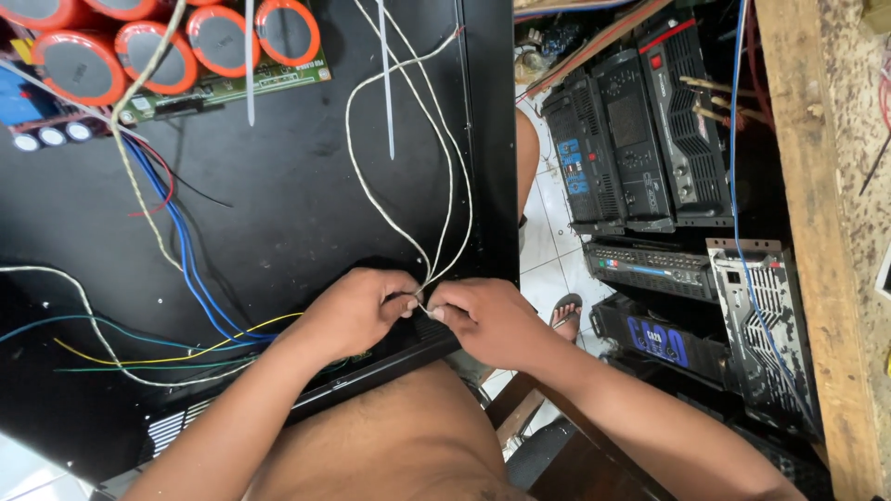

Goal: Organizing and grouping internal wiring within an electronic amplifier chassis on a repair bench.

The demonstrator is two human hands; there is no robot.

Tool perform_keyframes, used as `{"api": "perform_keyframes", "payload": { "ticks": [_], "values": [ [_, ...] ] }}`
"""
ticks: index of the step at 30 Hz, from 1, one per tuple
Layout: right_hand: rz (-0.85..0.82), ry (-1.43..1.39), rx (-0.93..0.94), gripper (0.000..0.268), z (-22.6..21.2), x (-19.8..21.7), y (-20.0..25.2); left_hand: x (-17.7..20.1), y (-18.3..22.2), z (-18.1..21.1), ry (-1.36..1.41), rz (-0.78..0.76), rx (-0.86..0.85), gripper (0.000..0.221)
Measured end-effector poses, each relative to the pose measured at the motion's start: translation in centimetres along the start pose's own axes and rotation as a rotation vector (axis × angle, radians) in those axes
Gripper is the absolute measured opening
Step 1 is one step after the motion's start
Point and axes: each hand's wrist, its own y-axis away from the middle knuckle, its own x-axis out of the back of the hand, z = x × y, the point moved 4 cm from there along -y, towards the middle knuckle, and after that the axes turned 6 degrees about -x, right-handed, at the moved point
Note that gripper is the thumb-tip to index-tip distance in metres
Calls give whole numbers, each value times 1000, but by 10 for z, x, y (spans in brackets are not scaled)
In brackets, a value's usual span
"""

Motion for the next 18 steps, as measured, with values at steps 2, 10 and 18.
{"api": "perform_keyframes", "payload": {
  "ticks": [2, 10, 18],
  "values": [
    [0, -19, 30, 16, 0, 0, 1, -1, 1, -2, -22, 10, 0, 25],
    [78, 342, 260, 9, 15, -14, 0, 0, 5, 3, 34, -9, -29, 23],
    [59, 199, 138, 17, 17, -18, -4, -13, -5, -17, -105, 57, -252, 12]
  ]
}}
